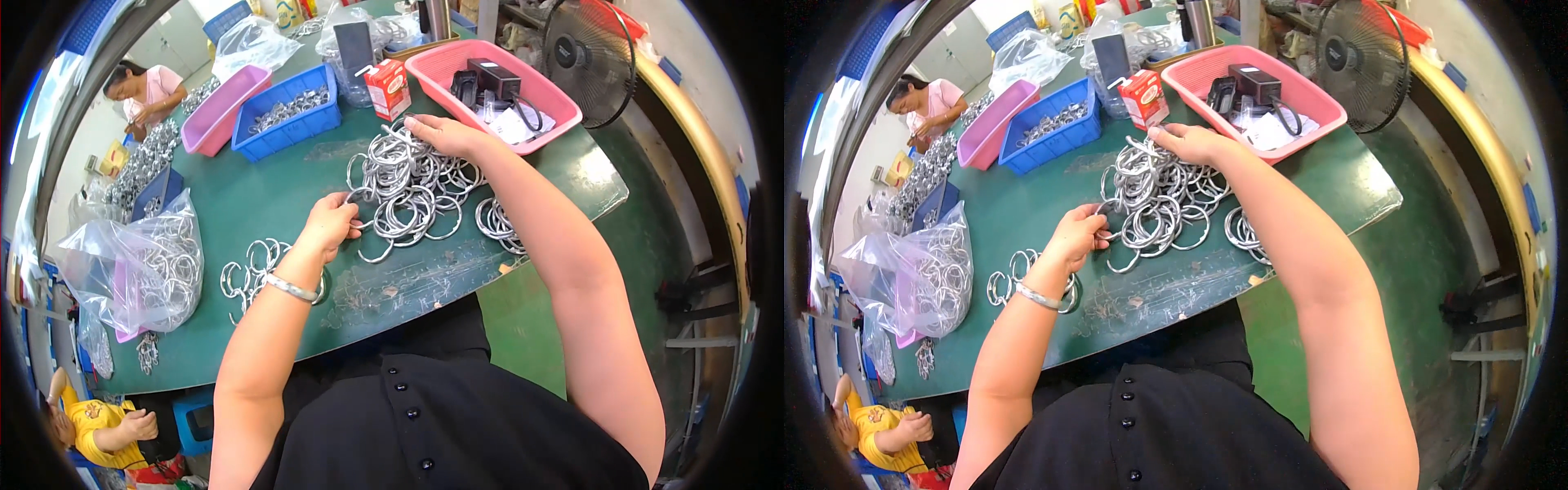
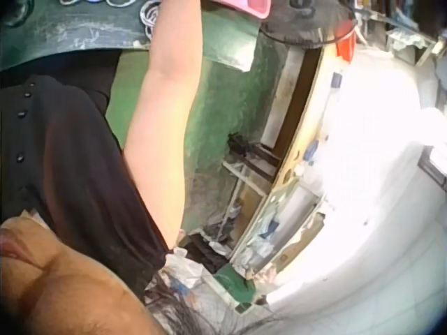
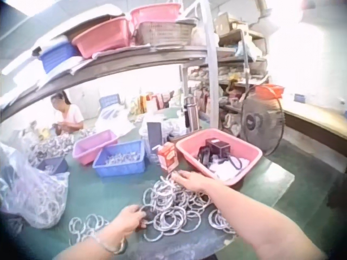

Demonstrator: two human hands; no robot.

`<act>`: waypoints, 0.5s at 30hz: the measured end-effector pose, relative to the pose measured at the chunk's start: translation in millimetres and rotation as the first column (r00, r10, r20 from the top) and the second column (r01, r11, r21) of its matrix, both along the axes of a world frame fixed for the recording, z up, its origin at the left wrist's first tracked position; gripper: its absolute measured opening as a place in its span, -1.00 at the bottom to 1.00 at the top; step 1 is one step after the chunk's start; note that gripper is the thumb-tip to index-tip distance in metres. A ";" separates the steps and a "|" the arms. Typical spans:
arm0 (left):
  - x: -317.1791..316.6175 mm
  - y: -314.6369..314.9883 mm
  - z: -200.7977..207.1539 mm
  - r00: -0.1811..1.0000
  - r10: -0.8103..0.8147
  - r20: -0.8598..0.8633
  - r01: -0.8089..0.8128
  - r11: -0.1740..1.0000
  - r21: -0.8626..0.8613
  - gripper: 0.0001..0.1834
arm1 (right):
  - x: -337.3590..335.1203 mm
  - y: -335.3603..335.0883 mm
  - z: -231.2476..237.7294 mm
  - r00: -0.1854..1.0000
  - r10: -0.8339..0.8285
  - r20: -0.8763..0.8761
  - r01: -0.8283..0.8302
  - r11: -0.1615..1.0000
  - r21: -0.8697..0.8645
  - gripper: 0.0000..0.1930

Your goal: The person picks up and joins two C-shaped metal components by fitting them together and sliding a small metal latch to lock them, then places the assembled piece on the table and repeats the process with other components.

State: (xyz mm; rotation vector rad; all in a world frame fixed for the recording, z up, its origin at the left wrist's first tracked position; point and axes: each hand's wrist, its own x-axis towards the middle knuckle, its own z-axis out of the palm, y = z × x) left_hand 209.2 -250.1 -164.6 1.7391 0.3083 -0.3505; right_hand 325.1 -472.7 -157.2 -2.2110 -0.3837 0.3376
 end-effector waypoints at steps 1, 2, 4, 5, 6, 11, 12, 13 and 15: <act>-3.6 3.0 -0.7 1.000 0.010 -0.004 -0.010 1.000 0.002 -0.68 | 2.8 2.0 4.5 0.999 0.041 -0.025 -0.042 0.999 -0.015 -0.21; -6.6 5.8 -1.1 0.992 0.130 0.001 -0.129 0.990 -0.058 -0.72 | 1.6 4.1 5.6 0.999 0.049 -0.022 -0.050 0.998 -0.043 -0.22; -12.5 12.8 -2.9 0.943 0.332 0.005 -0.326 0.930 -0.167 -0.79 | -1.4 8.3 8.8 0.998 0.061 -0.016 -0.063 0.993 -0.101 -0.23; -13.6 15.0 -4.9 0.902 0.431 0.040 -0.415 0.887 -0.204 -0.79 | -3.3 10.2 10.7 0.998 0.066 -0.014 -0.067 0.989 -0.130 -0.23; -13.3 15.7 -7.4 0.882 0.467 0.058 -0.443 0.866 -0.233 -0.79 | -5.6 11.3 12.3 0.997 0.076 -0.003 -0.076 0.993 -0.093 -0.20; -13.6 -3.4 -21.8 0.872 0.454 0.184 -0.382 0.865 -0.324 -0.76 | -14.9 21.0 12.5 0.998 0.041 0.048 -0.034 0.990 -0.139 -0.16; -12.3 -8.3 -20.5 0.885 0.427 0.185 -0.352 0.874 -0.334 -0.75 | -16.1 21.3 10.4 0.998 0.040 0.057 -0.031 0.987 -0.159 -0.16; -11.1 -12.9 -16.8 0.897 0.400 0.187 -0.322 0.882 -0.344 -0.73 | -17.5 21.0 9.8 0.997 0.040 0.065 -0.027 0.983 -0.180 -0.16; -11.1 -22.0 -9.6 0.898 0.398 0.188 -0.321 0.884 -0.339 -0.70 | -19.9 17.9 10.1 0.996 0.047 0.079 -0.039 0.995 -0.092 -0.20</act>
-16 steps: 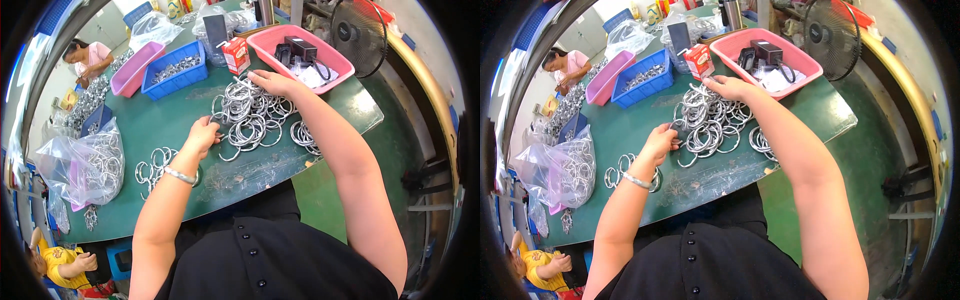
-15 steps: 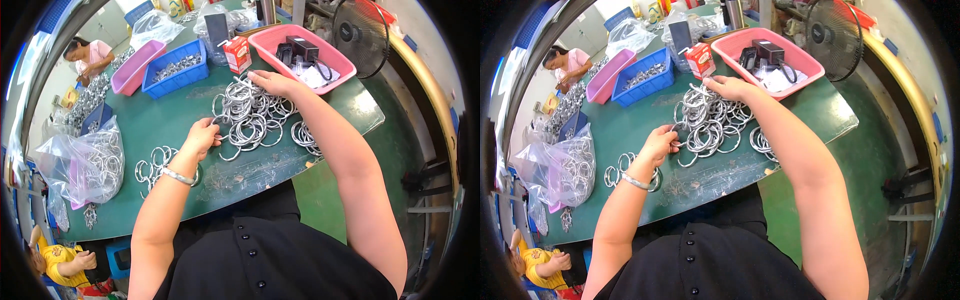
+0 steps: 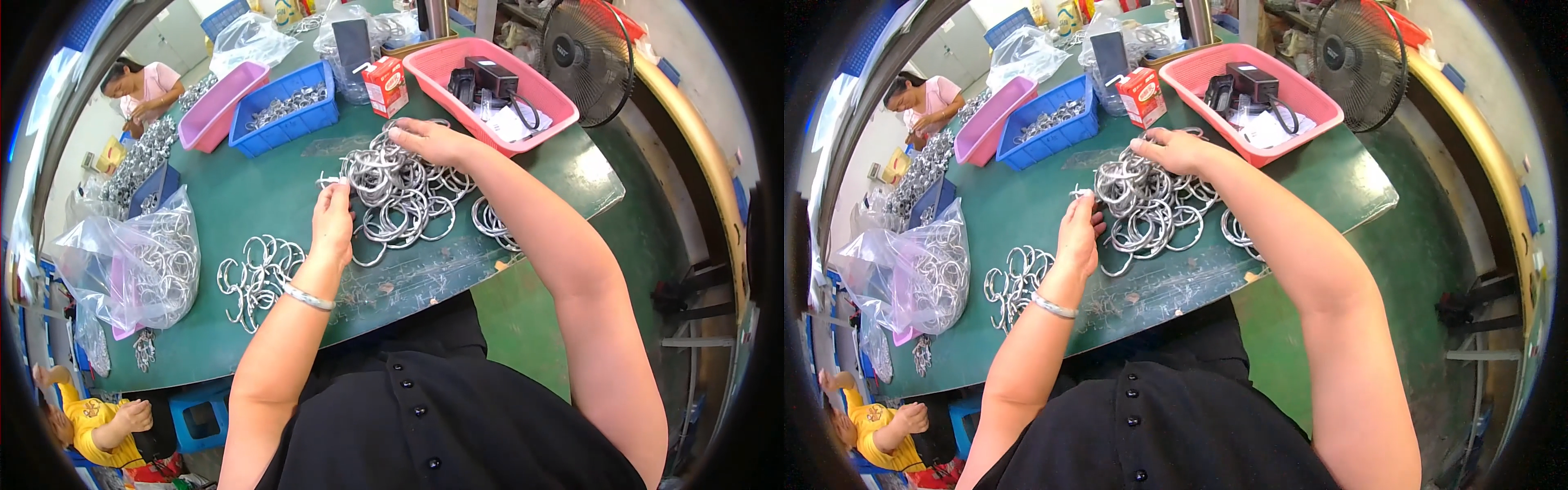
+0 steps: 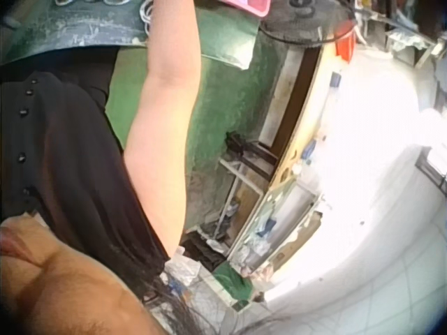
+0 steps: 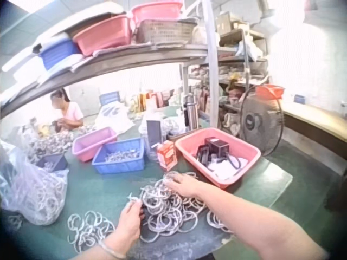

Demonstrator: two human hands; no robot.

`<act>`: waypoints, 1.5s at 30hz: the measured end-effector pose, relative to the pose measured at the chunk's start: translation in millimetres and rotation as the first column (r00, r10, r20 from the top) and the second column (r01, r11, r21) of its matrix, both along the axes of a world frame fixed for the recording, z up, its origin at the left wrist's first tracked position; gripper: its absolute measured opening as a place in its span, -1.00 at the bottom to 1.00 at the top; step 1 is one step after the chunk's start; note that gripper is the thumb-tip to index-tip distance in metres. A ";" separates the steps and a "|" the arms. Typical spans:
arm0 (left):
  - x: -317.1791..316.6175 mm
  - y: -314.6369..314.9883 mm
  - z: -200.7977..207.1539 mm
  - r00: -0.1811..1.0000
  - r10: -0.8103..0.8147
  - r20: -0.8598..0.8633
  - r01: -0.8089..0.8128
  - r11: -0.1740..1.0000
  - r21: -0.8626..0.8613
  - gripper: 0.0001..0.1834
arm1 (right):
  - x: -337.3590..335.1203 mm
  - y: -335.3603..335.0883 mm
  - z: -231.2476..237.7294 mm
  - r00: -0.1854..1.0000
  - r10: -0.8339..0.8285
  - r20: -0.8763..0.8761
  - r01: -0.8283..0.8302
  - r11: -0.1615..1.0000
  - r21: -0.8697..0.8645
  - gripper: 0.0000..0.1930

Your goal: The person picks up and joins two C-shaped metal components by fitting them together and sliding a small metal latch to lock them, then places the assembled piece on the table and repeats the process with other components.

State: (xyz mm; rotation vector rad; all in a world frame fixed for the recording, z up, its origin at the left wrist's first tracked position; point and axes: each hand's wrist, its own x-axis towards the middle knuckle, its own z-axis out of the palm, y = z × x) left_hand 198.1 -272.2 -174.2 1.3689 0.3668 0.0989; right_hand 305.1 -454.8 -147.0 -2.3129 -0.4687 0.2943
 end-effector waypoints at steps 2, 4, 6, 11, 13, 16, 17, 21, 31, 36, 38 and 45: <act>-0.5 -4.0 12.2 1.000 -0.002 0.014 0.000 0.986 0.168 -0.66 | -2.7 -1.6 6.2 0.975 -0.101 0.198 0.100 0.995 0.016 -0.26; 6.3 -1.8 18.1 0.994 -0.014 0.104 0.005 0.997 0.081 -0.62 | -10.4 -0.8 21.6 0.952 -0.201 0.231 0.218 0.974 -0.053 -0.30; 8.2 -16.5 48.5 0.988 -0.122 -0.095 0.127 0.991 0.048 -0.60 | -17.0 -10.2 22.9 0.962 -0.204 0.181 0.239 0.951 -0.197 -0.32; 20.9 -16.3 45.0 0.965 -0.223 -0.138 0.201 0.967 -0.158 -0.42 | -38.1 2.3 33.9 0.988 -0.138 0.064 0.146 0.976 -0.162 -0.31; 23.7 -18.9 32.7 0.981 -0.130 -0.143 0.119 0.990 -0.082 -0.18 | -41.8 4.9 31.3 0.980 -0.137 0.146 0.158 0.977 -0.146 -0.30; 25.6 -27.8 33.0 0.983 -0.108 -0.146 0.100 0.993 -0.063 -0.16 | -40.5 2.1 21.1 0.982 -0.173 0.074 0.170 0.985 0.039 -0.31; 26.6 -28.9 32.9 0.983 -0.104 -0.150 0.092 0.992 -0.083 -0.18 | -39.4 1.9 17.2 0.981 -0.178 0.073 0.175 0.984 0.039 -0.31; 33.5 -17.0 23.3 0.974 -0.206 -0.091 0.176 0.949 -0.263 -0.25 | -38.2 12.1 8.0 0.962 -0.256 0.090 0.230 0.946 0.227 -0.30; 29.2 -18.9 28.2 0.990 -0.140 -0.031 0.123 0.938 -0.325 -0.68 | -48.7 36.1 -1.3 0.856 -0.316 0.410 0.097 0.876 0.472 -0.38; 26.3 -20.1 51.9 0.989 -0.101 -0.108 0.075 0.971 -0.225 -0.71 | -44.8 40.2 18.6 0.840 -0.328 0.432 0.054 0.843 0.535 -0.44; 26.9 -14.9 57.1 0.992 -0.078 -0.104 0.052 0.972 -0.231 -0.74 | -43.4 44.1 25.2 0.810 -0.340 0.479 0.047 0.851 0.524 -0.48; 31.9 -7.7 81.3 0.975 -0.220 -0.012 0.201 0.910 -0.362 -0.76 | -32.7 59.2 51.1 0.921 -0.247 0.301 -0.075 0.645 0.761 -0.49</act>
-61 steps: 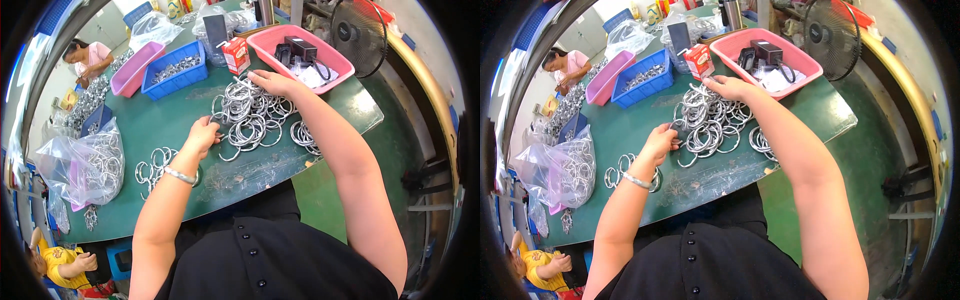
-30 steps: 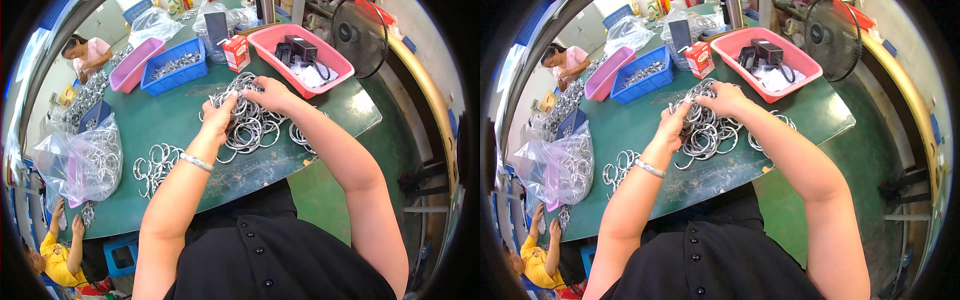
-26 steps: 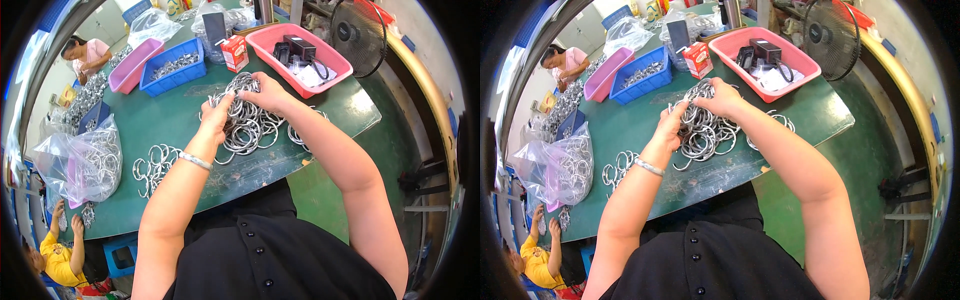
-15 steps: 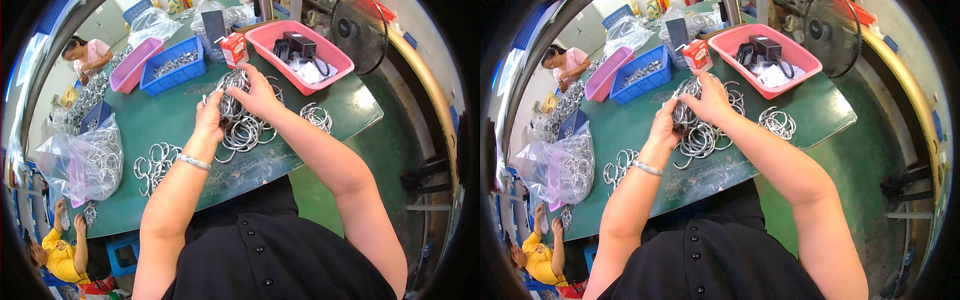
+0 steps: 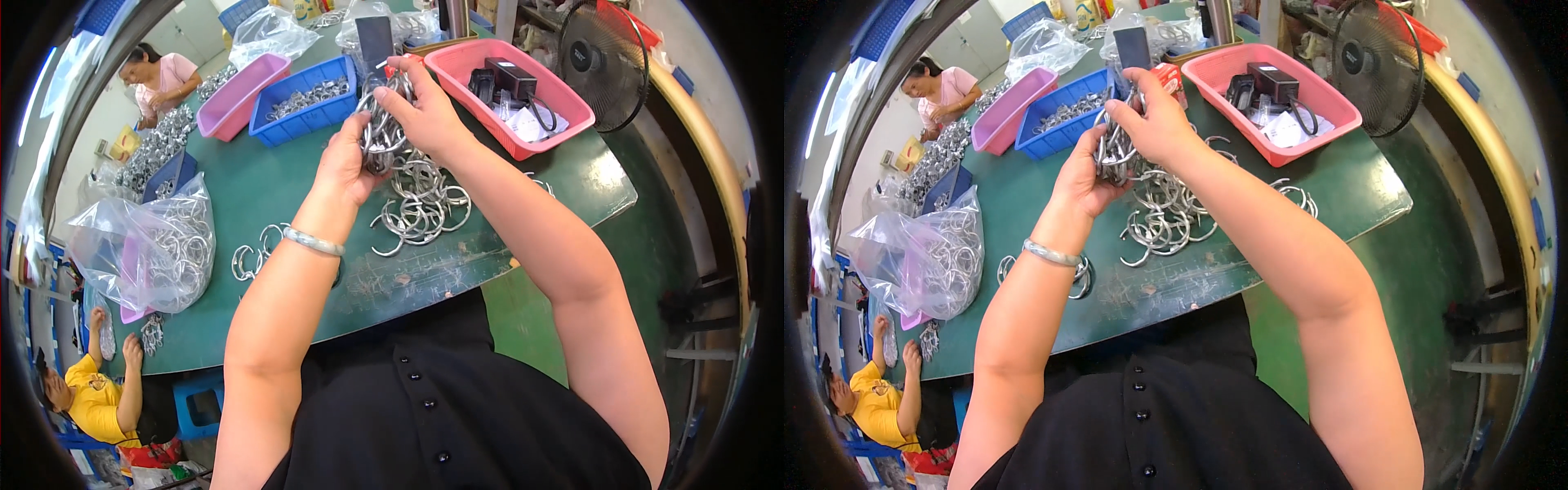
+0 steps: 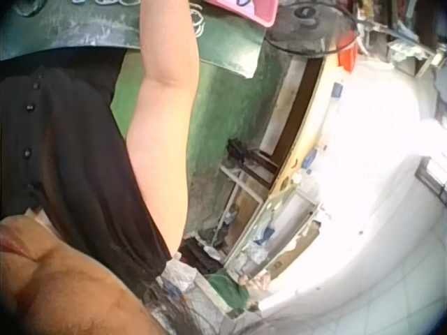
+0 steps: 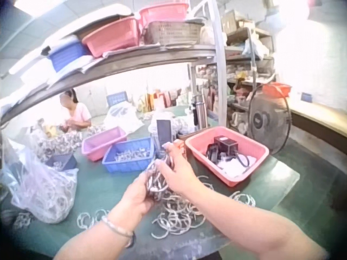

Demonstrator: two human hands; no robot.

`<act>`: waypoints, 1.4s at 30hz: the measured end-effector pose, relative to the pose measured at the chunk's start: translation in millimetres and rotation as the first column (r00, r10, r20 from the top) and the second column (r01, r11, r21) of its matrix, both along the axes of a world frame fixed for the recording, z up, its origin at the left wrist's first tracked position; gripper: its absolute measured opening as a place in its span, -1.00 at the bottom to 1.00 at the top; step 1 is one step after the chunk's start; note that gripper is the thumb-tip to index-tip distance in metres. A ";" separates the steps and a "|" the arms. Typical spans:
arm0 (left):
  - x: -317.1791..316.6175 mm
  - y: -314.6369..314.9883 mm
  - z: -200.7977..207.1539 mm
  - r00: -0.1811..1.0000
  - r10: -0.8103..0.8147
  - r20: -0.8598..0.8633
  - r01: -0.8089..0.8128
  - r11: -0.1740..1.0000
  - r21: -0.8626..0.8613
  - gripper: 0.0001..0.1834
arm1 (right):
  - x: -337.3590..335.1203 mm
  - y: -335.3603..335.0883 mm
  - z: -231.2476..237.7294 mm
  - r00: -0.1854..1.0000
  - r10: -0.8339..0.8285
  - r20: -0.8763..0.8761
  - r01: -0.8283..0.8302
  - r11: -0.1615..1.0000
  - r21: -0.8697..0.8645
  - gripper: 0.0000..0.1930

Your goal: The person picks up and joins two C-shaped metal components by fitting them together and sliding a small metal latch to lock them, then places the assembled piece on the table and repeats the process with other components.

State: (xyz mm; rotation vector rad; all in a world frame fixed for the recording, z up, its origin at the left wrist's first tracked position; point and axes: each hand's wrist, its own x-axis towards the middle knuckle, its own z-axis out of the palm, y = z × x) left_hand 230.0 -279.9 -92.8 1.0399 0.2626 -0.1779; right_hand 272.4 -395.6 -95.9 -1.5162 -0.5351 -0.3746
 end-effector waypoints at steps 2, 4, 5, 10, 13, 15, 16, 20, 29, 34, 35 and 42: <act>-3.4 -2.4 4.3 0.998 0.036 -0.058 -0.039 0.997 -0.064 -0.77 | -0.4 2.2 1.3 0.999 0.019 0.041 -0.020 1.000 0.024 -0.49; -1.7 2.7 11.5 0.999 0.036 -0.037 -0.038 0.997 -0.067 -0.78 | 0.4 5.3 10.6 0.998 0.061 -0.015 -0.061 0.998 0.023 -0.53; -0.7 6.8 14.3 0.999 0.036 -0.016 -0.037 0.997 -0.070 -0.78 | -0.6 8.1 17.8 0.992 0.103 -0.072 -0.102 0.995 0.023 -0.57; 3.9 2.8 25.3 0.999 0.029 -0.038 -0.032 0.998 -0.057 -0.80 | 8.5 -2.4 30.6 0.995 0.045 -0.093 -0.052 0.996 -0.068 -0.44; 7.8 11.1 11.7 1.000 0.018 0.017 -0.016 0.993 -0.113 -0.81 | 11.8 -8.1 19.5 0.978 -0.017 -0.208 -0.012 0.990 -0.140 -0.41; 8.1 10.8 1.7 0.999 0.031 -0.020 -0.033 0.995 -0.093 -0.82 | 13.5 -18.6 4.7 0.956 0.066 -0.284 -0.103 0.988 -0.117 -0.52; 8.4 11.1 -2.6 0.998 0.035 -0.046 -0.039 0.993 -0.108 -0.82 | 12.3 -24.1 -2.8 0.937 0.068 -0.342 -0.106 0.990 -0.093 -0.54; 8.7 15.2 -13.5 0.996 0.018 -0.087 -0.032 0.986 -0.162 -0.79 | 8.5 -38.5 -14.4 0.842 0.114 -0.527 -0.150 0.988 -0.027 -0.62; -4.0 18.7 -6.3 1.000 0.005 -0.019 -0.010 0.974 -0.225 -0.78 | -25.2 -55.2 13.6 0.990 -0.135 -0.040 0.004 0.315 -0.949 -0.32; -0.5 18.7 -1.1 0.998 0.032 -0.050 -0.043 0.968 -0.246 -0.77 | -31.4 -44.3 20.7 0.963 -0.229 0.140 0.202 0.277 -0.940 -0.57; 1.6 27.4 2.3 0.999 -0.037 -0.012 0.031 0.952 -0.304 -0.76 | -30.6 -40.0 26.0 0.958 -0.238 0.161 0.220 0.247 -0.944 -0.65; 7.1 41.5 27.4 0.997 0.029 0.070 0.001 0.918 -0.396 -0.77 | -22.7 -30.4 53.4 0.960 -0.038 0.279 0.276 0.325 -0.905 -0.69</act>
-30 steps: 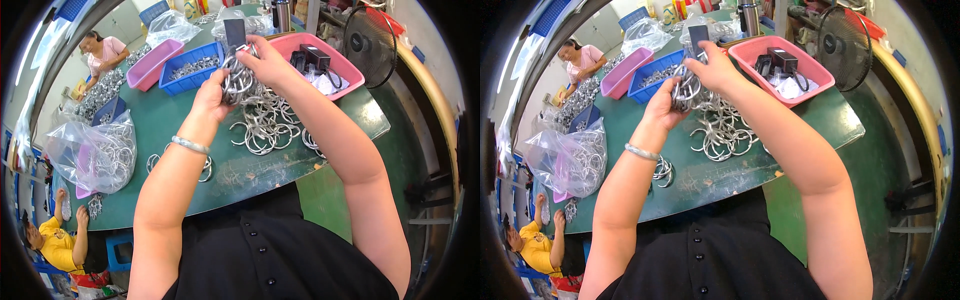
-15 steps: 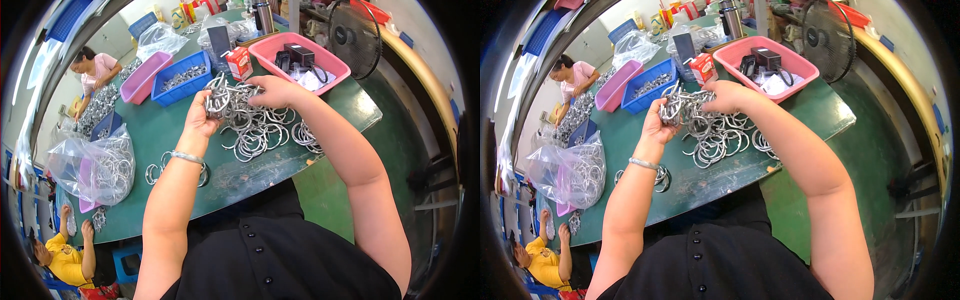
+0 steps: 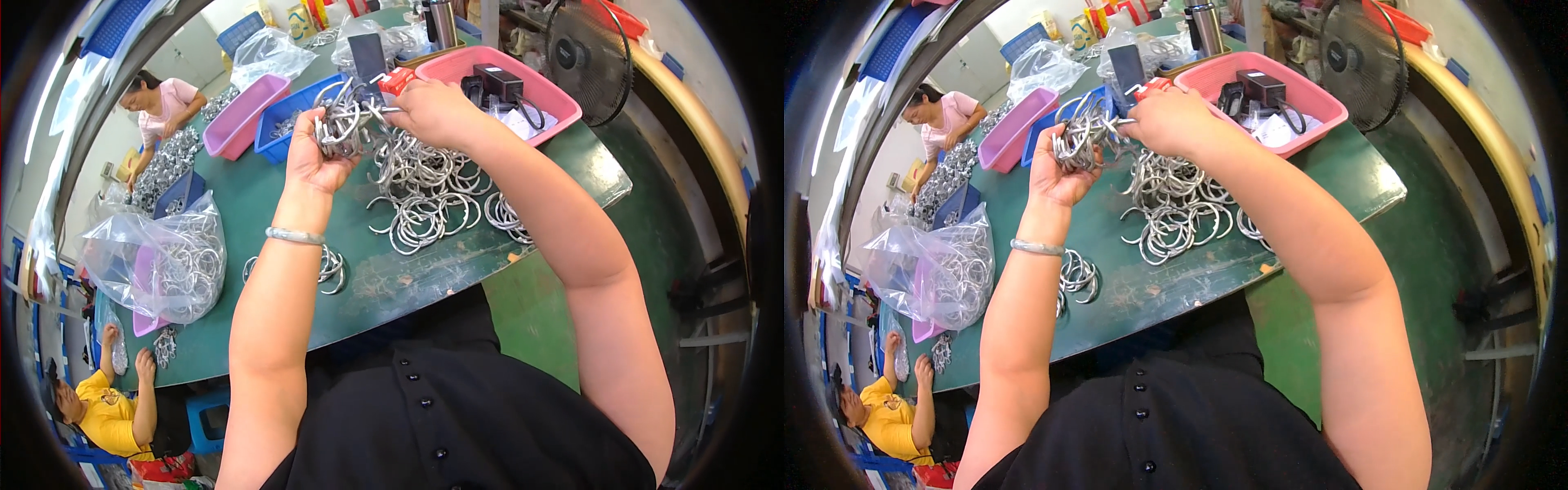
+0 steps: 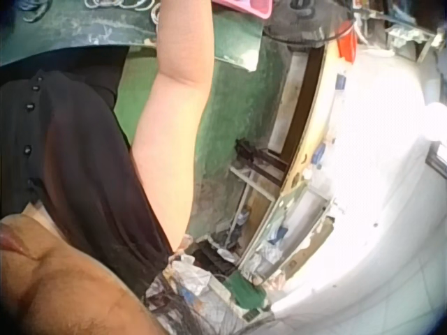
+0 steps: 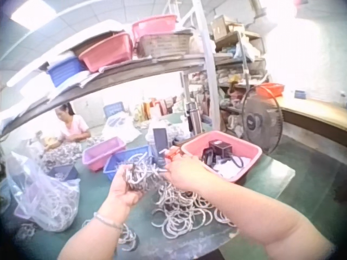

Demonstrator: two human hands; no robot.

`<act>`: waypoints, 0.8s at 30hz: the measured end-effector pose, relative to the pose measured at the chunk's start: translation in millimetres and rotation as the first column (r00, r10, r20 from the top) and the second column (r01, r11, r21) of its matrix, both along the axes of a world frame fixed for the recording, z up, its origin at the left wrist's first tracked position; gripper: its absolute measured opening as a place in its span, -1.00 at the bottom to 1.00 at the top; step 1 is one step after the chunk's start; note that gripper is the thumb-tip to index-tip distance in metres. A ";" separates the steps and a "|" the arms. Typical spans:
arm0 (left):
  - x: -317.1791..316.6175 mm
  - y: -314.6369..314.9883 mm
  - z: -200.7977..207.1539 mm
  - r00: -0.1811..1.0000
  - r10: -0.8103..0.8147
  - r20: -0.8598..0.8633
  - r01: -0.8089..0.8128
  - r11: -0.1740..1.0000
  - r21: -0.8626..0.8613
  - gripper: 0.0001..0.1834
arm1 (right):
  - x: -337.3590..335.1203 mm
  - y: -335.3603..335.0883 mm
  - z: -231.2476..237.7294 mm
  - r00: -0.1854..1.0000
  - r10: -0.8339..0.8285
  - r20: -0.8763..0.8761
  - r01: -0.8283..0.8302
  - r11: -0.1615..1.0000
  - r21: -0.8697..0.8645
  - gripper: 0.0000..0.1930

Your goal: The person picks up and joins two C-shaped metal components by fitting them together and sliding a small metal latch to lock them, then places the assembled piece on the table and repeats the process with other components.

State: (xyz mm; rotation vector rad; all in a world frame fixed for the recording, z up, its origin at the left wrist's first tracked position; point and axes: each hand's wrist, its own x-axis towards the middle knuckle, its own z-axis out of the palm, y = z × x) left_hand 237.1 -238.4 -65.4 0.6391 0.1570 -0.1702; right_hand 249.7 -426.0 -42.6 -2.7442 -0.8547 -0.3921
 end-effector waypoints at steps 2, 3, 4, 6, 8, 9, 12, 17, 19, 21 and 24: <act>-0.8 -4.0 7.3 0.998 -0.066 0.002 0.066 0.997 -0.049 -0.76 | 13.2 -0.9 0.6 0.997 0.075 -0.035 -0.071 0.993 0.091 -0.71; 1.2 -6.8 12.9 0.999 -0.041 -0.002 0.041 0.996 -0.076 -0.74 | 18.3 -1.0 -0.1 0.986 0.157 -0.061 -0.144 0.973 0.183 -0.72; 0.5 -4.4 18.2 0.999 -0.039 0.010 0.040 0.997 -0.063 -0.75 | 17.8 2.7 4.0 0.979 0.199 -0.048 -0.184 0.958 0.218 -0.74; -5.0 -2.3 24.5 0.999 0.007 0.044 -0.007 1.000 0.008 -0.84 | 14.9 12.3 11.1 0.961 0.252 -0.117 -0.211 0.936 0.282 -0.74; -10.9 2.9 29.7 0.998 0.047 0.036 -0.047 0.999 0.008 -0.85 | 10.9 20.2 21.6 0.940 0.285 -0.188 -0.216 0.923 0.318 -0.73; -14.2 6.0 32.3 0.997 0.074 0.024 -0.074 0.997 0.013 -0.86 | 8.1 24.5 26.2 0.928 0.304 -0.217 -0.219 0.913 0.343 -0.73; -29.3 14.5 36.4 0.994 0.110 0.030 -0.109 0.994 -0.023 -0.87 | 1.0 36.7 31.2 0.890 0.365 -0.275 -0.230 0.878 0.420 -0.72; -64.0 32.0 38.6 0.987 0.101 0.124 -0.081 0.985 -0.152 -0.82 | -22.6 55.6 36.8 0.808 0.466 -0.361 -0.302 0.853 0.426 -0.74; -86.5 43.8 38.0 0.980 0.147 0.137 -0.128 0.982 -0.139 -0.79 | -44.2 69.2 40.2 0.775 0.499 -0.387 -0.320 0.839 0.441 -0.74; -115.0 49.9 40.6 0.965 0.245 0.090 -0.235 0.966 -0.103 -0.79 | -62.4 84.5 34.8 0.737 0.523 -0.428 -0.286 0.816 0.503 -0.74; -159.0 75.5 36.8 0.934 0.346 0.085 -0.343 0.938 -0.046 -0.79 | -92.0 115.7 27.7 0.668 0.602 -0.438 -0.339 0.770 0.541 -0.73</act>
